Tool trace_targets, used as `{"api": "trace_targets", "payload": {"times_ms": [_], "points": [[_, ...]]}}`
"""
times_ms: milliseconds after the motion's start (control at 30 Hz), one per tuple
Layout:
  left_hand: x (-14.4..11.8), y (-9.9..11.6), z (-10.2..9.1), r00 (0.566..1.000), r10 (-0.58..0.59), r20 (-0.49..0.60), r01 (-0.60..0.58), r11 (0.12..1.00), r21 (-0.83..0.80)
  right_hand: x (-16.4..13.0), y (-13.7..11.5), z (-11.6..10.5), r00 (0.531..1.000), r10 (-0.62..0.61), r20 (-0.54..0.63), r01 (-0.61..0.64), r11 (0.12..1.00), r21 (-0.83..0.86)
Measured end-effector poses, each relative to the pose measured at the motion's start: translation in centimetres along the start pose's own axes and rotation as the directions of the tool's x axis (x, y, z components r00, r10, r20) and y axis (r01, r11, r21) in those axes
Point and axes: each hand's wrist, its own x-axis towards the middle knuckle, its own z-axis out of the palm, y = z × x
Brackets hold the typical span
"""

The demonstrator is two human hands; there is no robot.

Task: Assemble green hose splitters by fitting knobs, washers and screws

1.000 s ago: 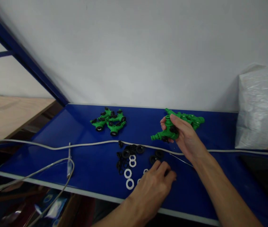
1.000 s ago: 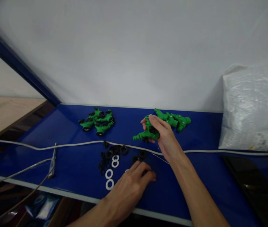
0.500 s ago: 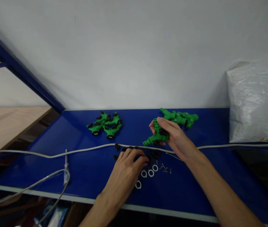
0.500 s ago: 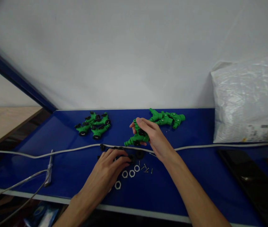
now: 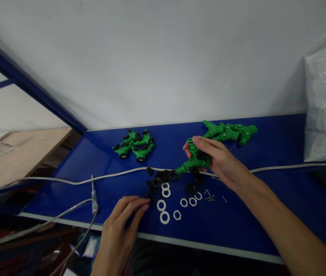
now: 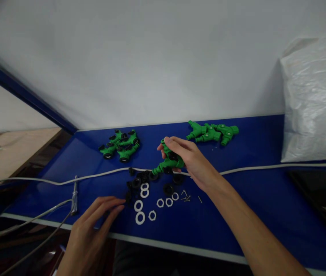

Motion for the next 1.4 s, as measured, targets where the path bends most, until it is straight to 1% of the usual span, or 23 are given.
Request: {"api": "trace_targets", "payload": {"times_ms": [100, 200, 333, 467, 533, 567, 600, 633, 667, 700, 733, 767, 800, 867, 933, 1033, 1067, 1133, 1200, 1267, 1333, 1400], "points": [[-0.7, -0.2, 0.4, 0.999, 0.006, 0.035, -0.008, 0.998, 0.058, -0.1, 0.1, 0.2, 0.999, 0.035, 0.0, -0.035, 0.999, -0.015], [-0.3, -0.6, 1.1, 0.995, 0.03, 0.095, -0.037, 0.997, 0.069, -0.1, 0.1, 0.4, 0.999, 0.048, -0.001, -0.048, 0.999, 0.013], [0.6, -1.0, 1.4, 0.99, 0.067, 0.126, -0.067, 0.998, 0.002, 0.1, 0.0, 0.5, 0.995, 0.097, 0.026, -0.1, 0.985, 0.142], [1.5, -1.4, 0.8, 0.977, 0.094, 0.191, -0.079, 0.993, -0.083, 0.2, 0.2, 0.5, 0.997, 0.062, 0.036, -0.07, 0.956, 0.286], [2.3, -1.3, 0.2, 0.975, 0.075, 0.207, -0.046, 0.989, -0.142, 0.3, 0.4, 0.6, 0.999, 0.035, 0.036, -0.045, 0.943, 0.328], [2.9, -1.0, -0.1, 0.978, 0.04, 0.203, -0.004, 0.985, -0.172, 0.3, 0.6, 0.6, 0.999, 0.023, 0.04, -0.035, 0.941, 0.337], [3.7, -0.5, -0.3, 0.983, -0.009, 0.184, 0.048, 0.976, -0.212, 0.3, 0.7, 0.7, 0.999, 0.014, 0.042, -0.028, 0.94, 0.34], [4.8, 0.1, -0.4, 0.98, -0.09, 0.177, 0.132, 0.961, -0.244, 0.4, 0.9, 0.9, 0.999, 0.009, 0.036, -0.02, 0.94, 0.34], [6.0, 1.0, -0.4, 0.974, -0.16, 0.157, 0.202, 0.931, -0.304, 0.4, 1.0, 1.0, 1.0, 0.003, 0.018, -0.009, 0.939, 0.343], [7.4, 1.9, -0.1, 0.967, -0.212, 0.145, 0.253, 0.883, -0.397, 0.5, 1.2, 1.2, 1.0, -0.005, -0.013, 0.009, 0.937, 0.348], [8.8, 2.9, 0.2, 0.96, -0.22, 0.173, 0.278, 0.824, -0.494, 0.5, 1.3, 1.4, 0.998, -0.015, -0.054, 0.033, 0.934, 0.357], [10.3, 3.8, 0.7, 0.962, -0.212, 0.174, 0.274, 0.766, -0.582, 0.5, 1.4, 1.5, 0.995, -0.029, -0.098, 0.063, 0.927, 0.369], [11.7, 4.7, 1.3, 0.967, -0.18, 0.183, 0.256, 0.718, -0.647, 0.6, 1.5, 1.6, 0.989, -0.046, -0.138, 0.096, 0.919, 0.382], [14.2, 5.9, 2.4, 0.983, -0.089, 0.161, 0.18, 0.642, -0.745, 0.9, 1.6, 1.5, 0.978, -0.08, -0.194, 0.154, 0.9, 0.409], [16.0, 6.5, 3.5, 0.976, -0.032, 0.215, 0.193, 0.579, -0.792, 1.4, 1.8, 1.2, 0.962, -0.108, -0.252, 0.212, 0.876, 0.433], [17.1, 6.4, 4.9, 0.955, 0.034, 0.296, 0.243, 0.486, -0.839, 2.2, 2.3, 0.6, 0.942, -0.125, -0.311, 0.261, 0.856, 0.447], [17.2, 6.3, 5.3, 0.955, 0.033, 0.296, 0.249, 0.456, -0.854, 2.4, 2.5, 0.5, 0.938, -0.126, -0.322, 0.267, 0.856, 0.444], [17.1, 5.9, 5.9, 0.96, -0.01, 0.278, 0.257, 0.417, -0.872, 2.6, 3.0, 0.3, 0.935, -0.121, -0.335, 0.26, 0.874, 0.41], [16.9, 5.7, 6.2, 0.96, -0.063, 0.272, 0.273, 0.414, -0.868, 2.6, 3.4, 0.3, 0.921, -0.125, -0.369, 0.248, 0.918, 0.309], [16.7, 5.5, 6.3, 0.957, -0.087, 0.278, 0.288, 0.426, -0.858, 2.5, 3.7, 0.5, 0.901, -0.148, -0.409, 0.232, 0.958, 0.166], [16.4, 5.6, 6.2, 0.952, -0.098, 0.289, 0.302, 0.431, -0.85, 2.4, 3.8, 0.7, 0.886, -0.183, -0.427, 0.231, 0.971, 0.065], [16.2, 5.7, 6.1, 0.949, -0.096, 0.3, 0.312, 0.424, -0.85, 2.4, 3.9, 0.8, 0.883, -0.203, -0.424, 0.233, 0.972, 0.019]]}}
